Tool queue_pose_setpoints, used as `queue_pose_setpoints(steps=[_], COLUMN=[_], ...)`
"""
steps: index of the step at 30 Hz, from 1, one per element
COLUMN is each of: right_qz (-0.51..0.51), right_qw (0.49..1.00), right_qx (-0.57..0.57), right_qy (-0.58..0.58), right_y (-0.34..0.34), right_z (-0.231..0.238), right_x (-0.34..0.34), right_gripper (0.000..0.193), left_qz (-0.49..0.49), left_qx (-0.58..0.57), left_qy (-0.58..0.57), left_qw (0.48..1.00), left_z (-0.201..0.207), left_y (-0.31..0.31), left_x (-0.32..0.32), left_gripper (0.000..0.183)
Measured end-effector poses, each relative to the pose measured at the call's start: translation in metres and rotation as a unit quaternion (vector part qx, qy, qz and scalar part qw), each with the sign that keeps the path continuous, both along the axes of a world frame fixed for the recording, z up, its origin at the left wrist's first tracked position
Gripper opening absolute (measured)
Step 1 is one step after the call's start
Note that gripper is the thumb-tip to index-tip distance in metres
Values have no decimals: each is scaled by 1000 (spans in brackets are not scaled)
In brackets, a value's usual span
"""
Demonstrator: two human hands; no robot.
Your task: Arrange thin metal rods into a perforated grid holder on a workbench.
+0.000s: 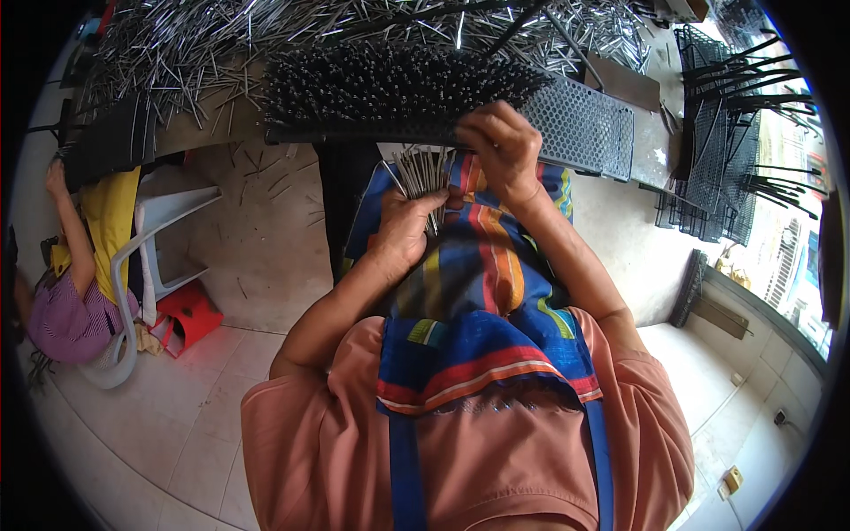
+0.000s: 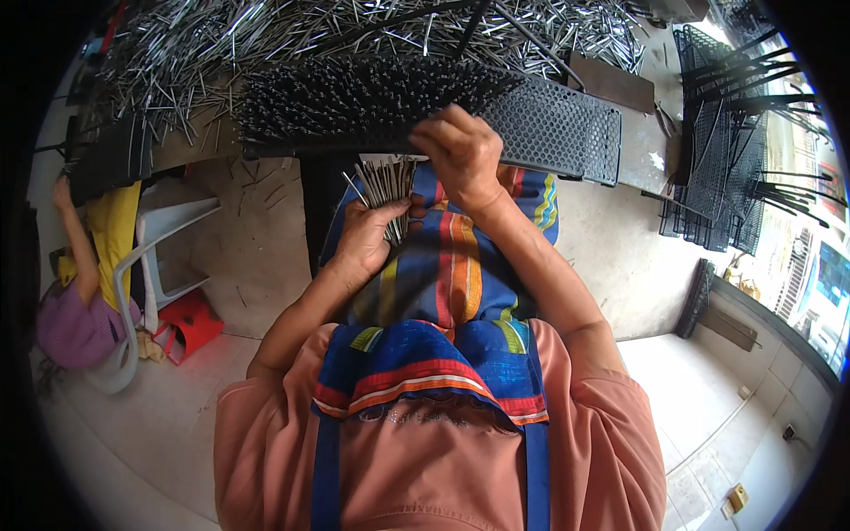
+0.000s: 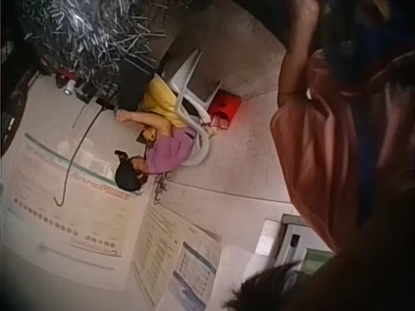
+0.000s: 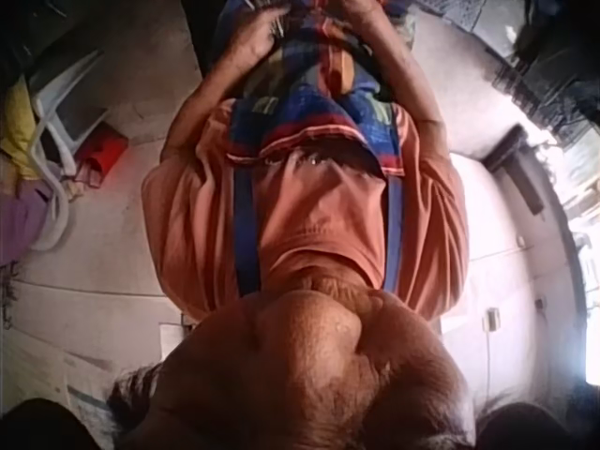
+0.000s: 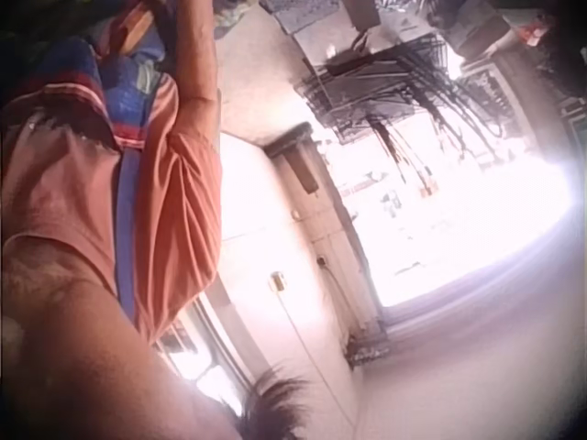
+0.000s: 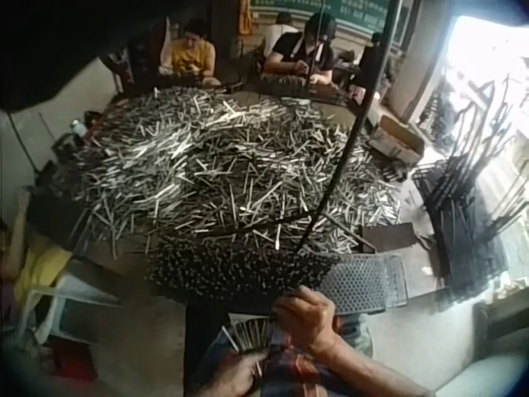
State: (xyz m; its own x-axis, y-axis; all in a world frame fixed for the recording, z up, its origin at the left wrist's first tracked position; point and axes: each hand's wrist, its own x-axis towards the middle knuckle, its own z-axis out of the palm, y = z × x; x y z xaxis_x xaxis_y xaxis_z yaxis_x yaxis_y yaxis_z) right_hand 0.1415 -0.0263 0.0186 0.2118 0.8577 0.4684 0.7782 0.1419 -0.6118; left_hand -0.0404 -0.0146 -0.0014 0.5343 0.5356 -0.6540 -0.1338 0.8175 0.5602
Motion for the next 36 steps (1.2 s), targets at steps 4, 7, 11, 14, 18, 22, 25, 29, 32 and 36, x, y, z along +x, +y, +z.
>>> queue_pose_setpoints(steps=[4, 7, 11, 14, 18, 22, 25, 29, 32, 36], right_qz=[-50, -43, -30, -47, -30, -58, -131, -126, -97, -99], right_qw=[997, 997, 998, 984, 860, 775, 829, 926, 949, 971], right_qx=[-60, -65, -27, -147, -327, -306, -150, 28, 27, 2], right_qy=[13, 6, -55, 89, 390, 550, 522, 355, 299, 219], right_y=[14, 11, 4, -9, -23, -28, -27, -19, -16, -14], right_z=[11, 3, 0, 11, -4, 4, 11, 6, -4, -11], right_x=[-3, 1, -1, -4, -3, -1, 1, 12, 12, 7], right_gripper=[11, 12, 13, 13, 10, 9, 4, 6, 9, 13], left_qz=[11, 10, 28, 26, -1, 27, 19, 10, 16, 15], left_qx=[-51, -59, -69, -80, -53, -43, -77, -35, -21, -25], left_qy=[5, 0, -35, -63, -53, -59, 3, 5, 11, 4], left_qw=[999, 998, 997, 994, 997, 997, 997, 999, 1000, 1000], left_z=[-4, 1, -7, -3, 6, 3, 4, -6, 1, 2], left_y=[2, 4, 4, 5, 2, -1, 2, -3, -3, -1], left_x=[0, 2, 3, 4, 11, 10, 8, 8, 12, 11], left_gripper=[19, 20, 20, 22, 22, 23, 21, 20, 15, 14])
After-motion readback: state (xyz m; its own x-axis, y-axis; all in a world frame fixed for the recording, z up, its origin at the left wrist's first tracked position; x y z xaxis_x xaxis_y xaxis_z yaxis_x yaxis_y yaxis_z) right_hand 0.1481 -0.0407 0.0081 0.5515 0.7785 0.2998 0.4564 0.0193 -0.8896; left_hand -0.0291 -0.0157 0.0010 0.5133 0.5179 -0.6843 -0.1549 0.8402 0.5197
